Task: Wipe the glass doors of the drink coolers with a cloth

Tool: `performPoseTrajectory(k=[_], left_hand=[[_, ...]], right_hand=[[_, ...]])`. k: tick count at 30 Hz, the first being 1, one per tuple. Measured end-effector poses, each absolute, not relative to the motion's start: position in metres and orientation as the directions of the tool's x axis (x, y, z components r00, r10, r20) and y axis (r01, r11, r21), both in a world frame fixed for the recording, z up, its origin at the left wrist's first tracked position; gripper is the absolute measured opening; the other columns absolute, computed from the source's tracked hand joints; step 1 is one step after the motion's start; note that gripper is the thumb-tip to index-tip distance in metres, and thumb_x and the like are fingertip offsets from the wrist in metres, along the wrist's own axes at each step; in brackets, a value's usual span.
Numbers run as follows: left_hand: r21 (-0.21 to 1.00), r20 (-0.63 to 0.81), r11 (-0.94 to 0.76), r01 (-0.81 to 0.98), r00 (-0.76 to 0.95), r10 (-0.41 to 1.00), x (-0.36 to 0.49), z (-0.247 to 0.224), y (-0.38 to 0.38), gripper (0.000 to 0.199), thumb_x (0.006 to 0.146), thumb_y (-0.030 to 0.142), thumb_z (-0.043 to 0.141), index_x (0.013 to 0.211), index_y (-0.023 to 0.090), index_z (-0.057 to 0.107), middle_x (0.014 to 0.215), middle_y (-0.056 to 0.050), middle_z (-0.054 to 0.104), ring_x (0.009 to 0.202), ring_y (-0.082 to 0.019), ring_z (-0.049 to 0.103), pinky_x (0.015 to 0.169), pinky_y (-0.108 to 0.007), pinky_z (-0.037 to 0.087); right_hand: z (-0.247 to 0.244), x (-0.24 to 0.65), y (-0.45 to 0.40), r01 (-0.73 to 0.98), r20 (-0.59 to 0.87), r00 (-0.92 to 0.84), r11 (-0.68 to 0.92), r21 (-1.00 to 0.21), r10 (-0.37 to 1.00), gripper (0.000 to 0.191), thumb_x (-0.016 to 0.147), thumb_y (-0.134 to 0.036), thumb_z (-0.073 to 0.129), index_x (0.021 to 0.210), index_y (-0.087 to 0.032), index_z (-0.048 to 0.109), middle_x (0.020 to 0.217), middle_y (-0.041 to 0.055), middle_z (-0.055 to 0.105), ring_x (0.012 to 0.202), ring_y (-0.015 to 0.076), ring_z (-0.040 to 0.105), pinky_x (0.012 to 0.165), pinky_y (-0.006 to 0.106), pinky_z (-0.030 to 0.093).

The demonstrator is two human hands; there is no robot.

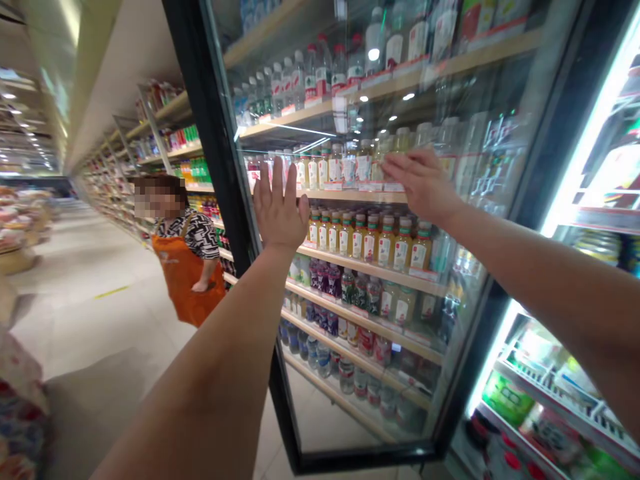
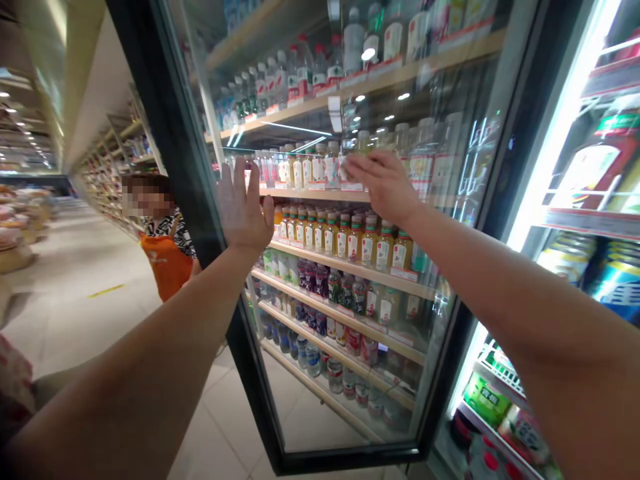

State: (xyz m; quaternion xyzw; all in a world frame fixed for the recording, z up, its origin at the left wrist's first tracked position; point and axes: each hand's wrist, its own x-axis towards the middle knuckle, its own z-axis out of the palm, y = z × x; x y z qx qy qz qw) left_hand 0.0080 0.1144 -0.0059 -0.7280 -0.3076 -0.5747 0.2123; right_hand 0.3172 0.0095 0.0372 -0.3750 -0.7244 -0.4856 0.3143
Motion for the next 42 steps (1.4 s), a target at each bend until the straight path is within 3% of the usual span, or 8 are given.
performPoseTrajectory(k=[3, 9, 12, 16, 22, 28, 34, 42], left_hand=[[0.045, 0.969, -0.705, 0.708, 0.141, 0.203, 0.008, -0.006, 0.116, 0.081, 0.106, 0.065, 0.022, 0.165, 0.011, 0.037, 0.176, -0.005, 0.018, 0.164, -0.028, 0.001, 0.136, -0.049, 0.003], [0.060, 0.972, -0.737, 0.673, 0.130, 0.198, 0.009, -0.006, 0.117, 0.083, 0.104, 0.068, 0.022, 0.164, 0.013, 0.038, 0.176, -0.004, 0.018, 0.164, -0.028, 0.002, 0.137, -0.049, 0.002], [0.065, 0.971, -0.737, 0.673, 0.127, 0.202, 0.009, -0.006, 0.119, 0.083, 0.104, 0.069, 0.022, 0.164, 0.014, 0.038, 0.176, 0.000, 0.016, 0.164, -0.028, 0.001, 0.137, -0.046, -0.001], [0.049, 0.970, -0.711, 0.701, 0.137, 0.202, 0.008, -0.006, 0.116, 0.071, 0.106, 0.054, 0.033, 0.165, 0.014, 0.038, 0.175, -0.005, 0.020, 0.164, -0.026, 0.002, 0.136, -0.047, 0.003], [0.039, 0.979, -0.731, 0.682, 0.120, 0.164, 0.007, -0.008, 0.111, 0.063, 0.104, 0.040, 0.046, 0.164, 0.021, 0.040, 0.174, -0.005, 0.025, 0.164, -0.026, 0.006, 0.136, -0.050, 0.007], [0.049, 0.974, -0.746, 0.664, 0.133, 0.183, 0.006, -0.008, 0.113, 0.064, 0.106, 0.045, 0.044, 0.164, 0.018, 0.040, 0.175, -0.006, 0.022, 0.164, -0.027, 0.003, 0.136, -0.051, 0.005], [0.056, 0.969, -0.730, 0.681, 0.140, 0.204, 0.007, -0.007, 0.112, 0.069, 0.107, 0.052, 0.038, 0.166, 0.015, 0.037, 0.175, -0.003, 0.018, 0.164, -0.024, 0.001, 0.138, -0.047, 0.004], [0.051, 0.970, -0.717, 0.695, 0.136, 0.201, 0.008, -0.006, 0.113, 0.070, 0.105, 0.054, 0.034, 0.165, 0.018, 0.038, 0.175, 0.000, 0.022, 0.164, -0.022, -0.003, 0.137, -0.048, 0.002]], right_hand=[[0.035, 0.317, 0.011, 0.903, 0.900, -0.410, 0.203, 0.378, 0.147, 0.055, 0.106, -0.012, 0.039, 0.158, -0.028, 0.051, 0.157, 0.0045, 0.054, 0.137, 0.0344, 0.048, 0.118, 0.060, 0.041], [0.022, 0.312, 0.008, 0.750, 0.673, -0.661, 0.330, 0.574, 0.331, 0.057, 0.099, -0.009, 0.051, 0.148, -0.038, 0.061, 0.146, -0.0054, 0.065, 0.127, 0.0261, 0.059, 0.117, 0.050, 0.049], [0.037, 0.321, 0.005, 0.810, 0.761, -0.585, 0.258, 0.527, 0.280, 0.058, 0.101, -0.010, 0.046, 0.152, -0.034, 0.058, 0.151, -0.0028, 0.061, 0.130, 0.0290, 0.057, 0.117, 0.056, 0.047], [0.029, 0.314, 0.009, 0.882, 0.879, -0.453, 0.214, 0.419, 0.147, 0.061, 0.102, -0.010, 0.044, 0.156, -0.037, 0.053, 0.152, -0.0032, 0.060, 0.130, 0.0309, 0.056, 0.115, 0.060, 0.048], [0.023, 0.310, 0.009, 0.752, 0.694, -0.656, 0.337, 0.566, 0.298, 0.063, 0.095, -0.007, 0.052, 0.151, -0.037, 0.059, 0.148, -0.0034, 0.063, 0.130, 0.0284, 0.058, 0.116, 0.054, 0.049], [0.039, 0.329, 0.005, 0.903, 0.903, -0.417, 0.160, 0.398, 0.105, 0.059, 0.101, -0.011, 0.041, 0.156, -0.030, 0.054, 0.154, 0.0021, 0.058, 0.132, 0.0339, 0.054, 0.112, 0.062, 0.048], [0.026, 0.324, 0.003, 0.726, 0.690, -0.685, 0.307, 0.616, 0.236, 0.061, 0.098, -0.004, 0.049, 0.152, -0.031, 0.056, 0.149, 0.0012, 0.063, 0.125, 0.0296, 0.060, 0.111, 0.055, 0.051], [0.015, 0.317, 0.005, 0.782, 0.778, -0.614, 0.239, 0.576, 0.134, 0.054, 0.103, -0.007, 0.043, 0.152, -0.026, 0.055, 0.150, 0.0029, 0.062, 0.126, 0.0309, 0.057, 0.109, 0.053, 0.052]])
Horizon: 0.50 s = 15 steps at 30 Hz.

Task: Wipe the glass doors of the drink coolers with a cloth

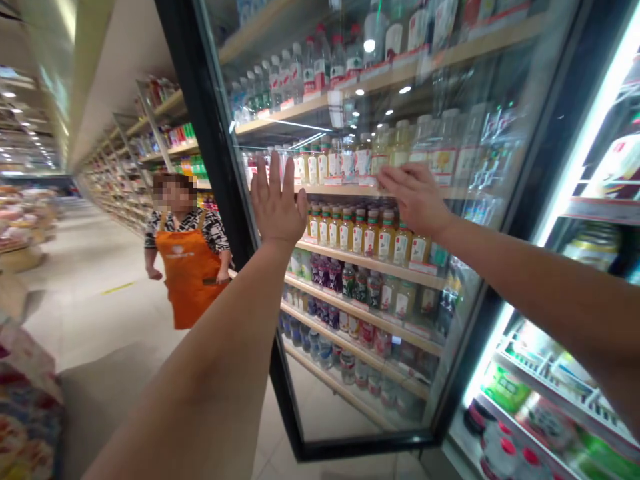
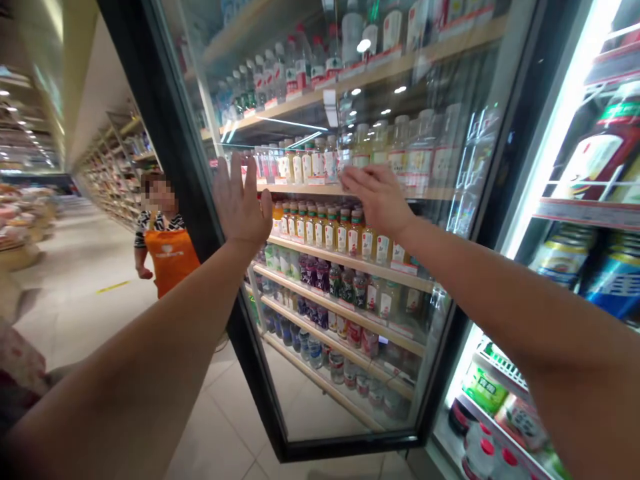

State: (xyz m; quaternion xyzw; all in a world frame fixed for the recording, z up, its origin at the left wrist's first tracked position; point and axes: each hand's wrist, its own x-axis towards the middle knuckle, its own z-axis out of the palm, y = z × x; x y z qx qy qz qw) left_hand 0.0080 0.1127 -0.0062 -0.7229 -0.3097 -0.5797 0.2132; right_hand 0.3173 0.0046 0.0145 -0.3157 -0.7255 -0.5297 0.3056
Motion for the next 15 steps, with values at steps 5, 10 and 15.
performPoseTrajectory(k=[5, 10, 15], left_hand=[[0.037, 0.971, -0.708, 0.705, 0.141, 0.192, 0.008, -0.005, 0.114, 0.067, 0.107, 0.051, 0.036, 0.165, 0.017, 0.034, 0.176, 0.003, 0.020, 0.164, -0.021, -0.005, 0.136, -0.051, -0.001], [0.043, 0.972, -0.718, 0.694, 0.139, 0.192, 0.008, -0.007, 0.112, 0.066, 0.108, 0.049, 0.039, 0.165, 0.017, 0.036, 0.175, -0.002, 0.022, 0.165, -0.025, 0.001, 0.136, -0.053, 0.006], [0.053, 0.967, -0.723, 0.689, 0.144, 0.208, 0.008, -0.006, 0.110, 0.067, 0.108, 0.048, 0.037, 0.165, 0.014, 0.034, 0.177, -0.002, 0.014, 0.164, -0.028, -0.001, 0.135, -0.056, 0.002]], right_hand=[[0.023, 0.313, 0.013, 0.708, 0.687, -0.698, 0.342, 0.618, 0.202, 0.055, 0.102, -0.009, 0.048, 0.151, -0.031, 0.057, 0.149, -0.0012, 0.062, 0.129, 0.0291, 0.056, 0.114, 0.052, 0.048], [0.023, 0.311, 0.015, 0.826, 0.825, -0.551, 0.232, 0.514, 0.130, 0.056, 0.101, -0.007, 0.044, 0.153, -0.024, 0.054, 0.152, 0.0046, 0.059, 0.128, 0.0315, 0.054, 0.110, 0.055, 0.049], [0.033, 0.308, 0.014, 0.746, 0.716, -0.662, 0.288, 0.600, 0.223, 0.055, 0.099, -0.006, 0.048, 0.147, -0.029, 0.062, 0.147, -0.0008, 0.064, 0.126, 0.0272, 0.056, 0.114, 0.050, 0.048]])
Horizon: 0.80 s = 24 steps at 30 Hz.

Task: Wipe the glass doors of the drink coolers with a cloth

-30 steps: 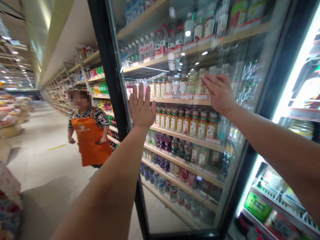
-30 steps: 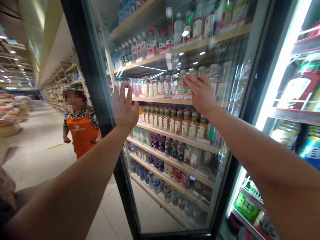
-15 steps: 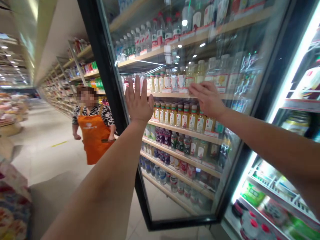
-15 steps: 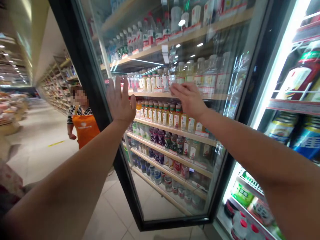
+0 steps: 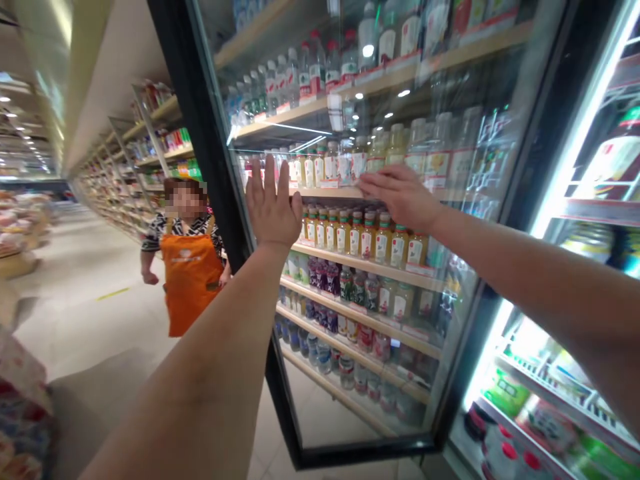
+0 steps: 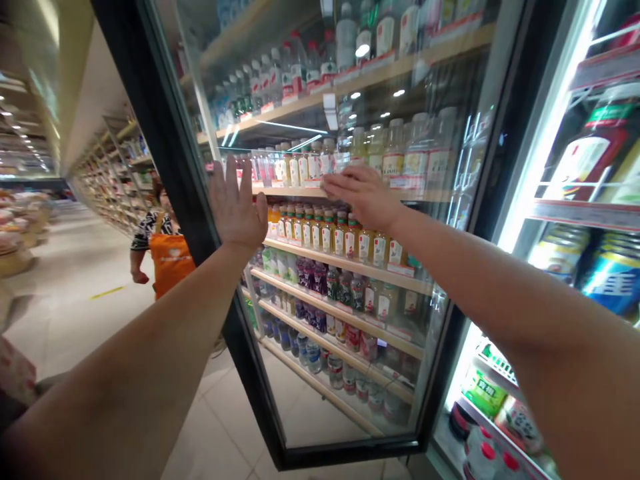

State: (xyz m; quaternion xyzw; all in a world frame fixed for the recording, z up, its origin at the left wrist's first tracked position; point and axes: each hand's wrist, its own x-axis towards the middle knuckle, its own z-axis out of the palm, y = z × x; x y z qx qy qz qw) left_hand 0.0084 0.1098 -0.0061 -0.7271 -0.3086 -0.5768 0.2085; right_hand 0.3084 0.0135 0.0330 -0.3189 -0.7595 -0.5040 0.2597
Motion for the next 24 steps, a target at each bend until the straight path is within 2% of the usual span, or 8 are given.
performPoseTrajectory(k=[4, 6, 10, 12, 16, 18, 21, 24], left_hand=[[0.060, 0.968, -0.710, 0.702, 0.131, 0.212, 0.009, -0.006, 0.108, 0.069, 0.107, 0.050, 0.033, 0.165, 0.014, 0.035, 0.177, 0.000, 0.015, 0.164, -0.025, -0.001, 0.136, -0.052, 0.002], [0.052, 0.966, -0.695, 0.717, 0.141, 0.218, 0.009, -0.005, 0.106, 0.068, 0.106, 0.046, 0.036, 0.166, 0.013, 0.035, 0.177, -0.001, 0.015, 0.164, -0.026, 0.000, 0.137, -0.053, 0.004], [0.053, 0.961, -0.690, 0.722, 0.150, 0.231, 0.009, -0.005, 0.102, 0.067, 0.106, 0.044, 0.037, 0.166, 0.014, 0.033, 0.177, 0.000, 0.014, 0.164, -0.025, -0.001, 0.136, -0.054, 0.005], [0.062, 0.963, -0.693, 0.718, 0.140, 0.231, 0.009, -0.005, 0.102, 0.068, 0.106, 0.046, 0.033, 0.166, 0.015, 0.032, 0.177, 0.002, 0.014, 0.164, -0.023, -0.004, 0.136, -0.053, 0.003], [0.076, 0.957, -0.681, 0.729, 0.139, 0.256, 0.009, -0.004, 0.103, 0.070, 0.104, 0.047, 0.034, 0.166, 0.015, 0.033, 0.176, 0.000, 0.017, 0.164, -0.021, -0.006, 0.137, -0.050, 0.002], [0.076, 0.955, -0.686, 0.723, 0.144, 0.258, 0.009, -0.004, 0.105, 0.070, 0.104, 0.048, 0.034, 0.166, 0.015, 0.033, 0.176, 0.001, 0.017, 0.164, -0.019, -0.009, 0.137, -0.049, 0.001], [0.073, 0.964, -0.705, 0.705, 0.131, 0.231, 0.010, -0.005, 0.109, 0.072, 0.103, 0.053, 0.031, 0.165, 0.017, 0.033, 0.176, 0.006, 0.016, 0.162, -0.013, -0.015, 0.136, -0.045, -0.004], [0.072, 0.966, -0.710, 0.700, 0.129, 0.225, 0.011, -0.005, 0.113, 0.075, 0.102, 0.055, 0.029, 0.165, 0.016, 0.032, 0.176, 0.008, 0.016, 0.158, -0.007, -0.023, 0.135, -0.041, -0.006]], right_hand=[[0.049, 0.314, 0.014, 0.899, 0.898, -0.421, 0.188, 0.395, 0.131, 0.049, 0.107, -0.015, 0.040, 0.152, -0.023, 0.057, 0.155, 0.0035, 0.057, 0.129, 0.0308, 0.052, 0.115, 0.057, 0.044], [0.039, 0.309, 0.015, 0.857, 0.854, -0.497, 0.243, 0.454, 0.157, 0.052, 0.105, -0.014, 0.041, 0.154, -0.025, 0.055, 0.155, 0.0024, 0.057, 0.129, 0.0310, 0.053, 0.114, 0.059, 0.045], [0.027, 0.303, 0.014, 0.648, 0.548, -0.761, 0.407, 0.643, 0.346, 0.055, 0.099, -0.011, 0.047, 0.147, -0.032, 0.061, 0.147, -0.0038, 0.064, 0.129, 0.0284, 0.056, 0.113, 0.056, 0.047], [0.041, 0.309, 0.012, 0.718, 0.634, -0.696, 0.357, 0.598, 0.337, 0.050, 0.102, -0.013, 0.047, 0.146, -0.030, 0.062, 0.148, -0.0025, 0.063, 0.130, 0.0283, 0.055, 0.115, 0.054, 0.045], [0.055, 0.316, 0.010, 0.900, 0.897, -0.417, 0.205, 0.385, 0.145, 0.046, 0.109, -0.020, 0.040, 0.150, -0.028, 0.058, 0.154, 0.0020, 0.059, 0.129, 0.0294, 0.053, 0.115, 0.054, 0.043], [0.038, 0.310, 0.011, 0.868, 0.862, -0.480, 0.227, 0.441, 0.160, 0.049, 0.107, -0.014, 0.040, 0.151, -0.026, 0.057, 0.154, 0.0019, 0.059, 0.129, 0.0291, 0.053, 0.114, 0.055, 0.044], [0.010, 0.299, 0.012, 0.713, 0.655, -0.699, 0.345, 0.610, 0.286, 0.053, 0.101, -0.009, 0.043, 0.147, -0.030, 0.060, 0.148, -0.0047, 0.064, 0.126, 0.0261, 0.057, 0.112, 0.051, 0.049], [0.017, 0.305, 0.010, 0.697, 0.610, -0.717, 0.352, 0.625, 0.336, 0.056, 0.098, -0.008, 0.048, 0.147, -0.031, 0.060, 0.149, -0.0052, 0.063, 0.129, 0.0271, 0.056, 0.113, 0.052, 0.048]])
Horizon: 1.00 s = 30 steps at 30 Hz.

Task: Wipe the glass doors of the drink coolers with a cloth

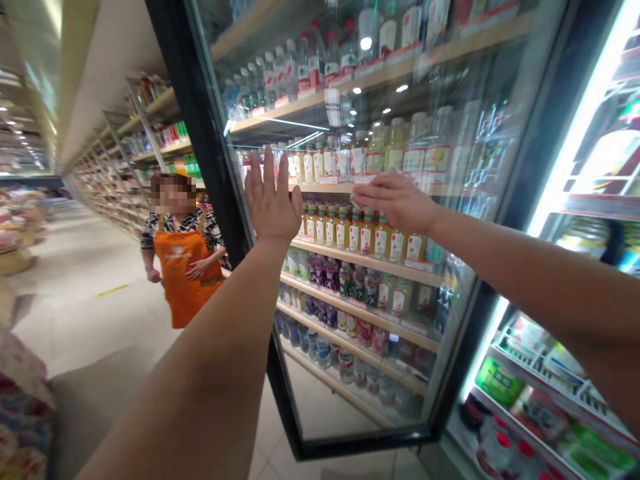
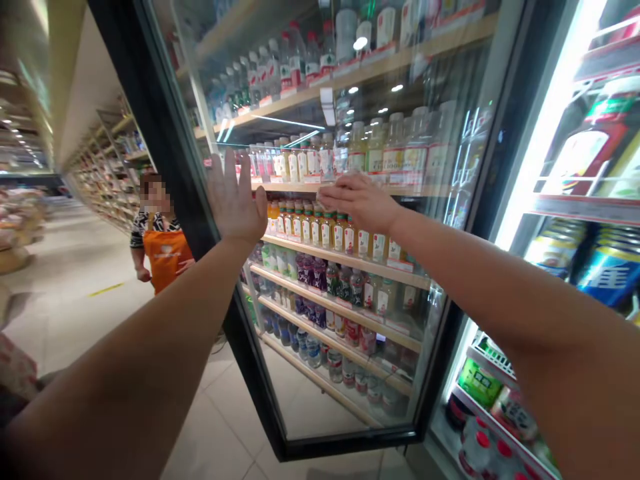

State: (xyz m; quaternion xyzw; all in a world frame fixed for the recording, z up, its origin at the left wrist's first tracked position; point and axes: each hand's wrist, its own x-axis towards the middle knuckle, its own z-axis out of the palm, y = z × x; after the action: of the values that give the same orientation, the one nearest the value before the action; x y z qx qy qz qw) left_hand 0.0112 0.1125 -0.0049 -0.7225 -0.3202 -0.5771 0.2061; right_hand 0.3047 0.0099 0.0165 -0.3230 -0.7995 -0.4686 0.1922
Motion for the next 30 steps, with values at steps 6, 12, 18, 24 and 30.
performPoseTrajectory(k=[6, 12, 18, 24, 30], left_hand=[[0.098, 0.957, -0.733, 0.674, 0.139, 0.255, 0.010, -0.004, 0.106, 0.074, 0.102, 0.053, 0.031, 0.166, 0.016, 0.034, 0.176, 0.003, 0.018, 0.161, -0.018, -0.016, 0.136, -0.045, -0.005], [0.079, 0.962, -0.741, 0.667, 0.143, 0.231, 0.008, -0.005, 0.107, 0.068, 0.103, 0.047, 0.041, 0.166, 0.021, 0.035, 0.175, 0.002, 0.021, 0.164, -0.024, -0.005, 0.136, -0.053, 0.001], [0.073, 0.958, -0.708, 0.702, 0.149, 0.246, 0.010, -0.004, 0.108, 0.071, 0.102, 0.045, 0.040, 0.166, 0.018, 0.030, 0.175, 0.006, 0.021, 0.163, -0.017, -0.012, 0.135, -0.051, -0.004], [0.066, 0.956, -0.696, 0.715, 0.154, 0.248, 0.010, -0.004, 0.109, 0.070, 0.103, 0.046, 0.038, 0.167, 0.019, 0.031, 0.176, 0.006, 0.014, 0.163, -0.018, -0.013, 0.137, -0.050, -0.001], [0.093, 0.957, -0.747, 0.658, 0.148, 0.249, 0.008, -0.004, 0.106, 0.070, 0.100, 0.043, 0.045, 0.166, 0.021, 0.035, 0.176, 0.000, 0.020, 0.164, -0.027, -0.003, 0.136, -0.055, 0.001]], right_hand=[[0.030, 0.324, 0.007, 0.871, 0.878, -0.463, 0.249, 0.424, 0.123, 0.052, 0.108, -0.015, 0.035, 0.158, -0.023, 0.049, 0.158, 0.0078, 0.053, 0.134, 0.0339, 0.048, 0.115, 0.061, 0.040], [0.007, 0.310, 0.008, 0.690, 0.643, -0.718, 0.392, 0.609, 0.265, 0.057, 0.100, -0.007, 0.050, 0.149, -0.033, 0.058, 0.148, -0.0032, 0.064, 0.128, 0.0256, 0.056, 0.114, 0.049, 0.048], [0.020, 0.317, 0.005, 0.869, 0.867, -0.476, 0.228, 0.439, 0.146, 0.055, 0.107, -0.012, 0.038, 0.158, -0.027, 0.049, 0.157, 0.0050, 0.055, 0.132, 0.0320, 0.049, 0.114, 0.060, 0.042], [0.014, 0.309, 0.009, 0.743, 0.693, -0.666, 0.336, 0.579, 0.277, 0.060, 0.101, -0.010, 0.047, 0.152, -0.039, 0.055, 0.147, -0.0053, 0.063, 0.130, 0.0278, 0.056, 0.114, 0.053, 0.048], [0.013, 0.302, 0.013, 0.825, 0.819, -0.556, 0.215, 0.523, 0.139, 0.054, 0.102, -0.010, 0.044, 0.154, -0.025, 0.054, 0.154, 0.0053, 0.058, 0.130, 0.0319, 0.054, 0.113, 0.057, 0.048]])
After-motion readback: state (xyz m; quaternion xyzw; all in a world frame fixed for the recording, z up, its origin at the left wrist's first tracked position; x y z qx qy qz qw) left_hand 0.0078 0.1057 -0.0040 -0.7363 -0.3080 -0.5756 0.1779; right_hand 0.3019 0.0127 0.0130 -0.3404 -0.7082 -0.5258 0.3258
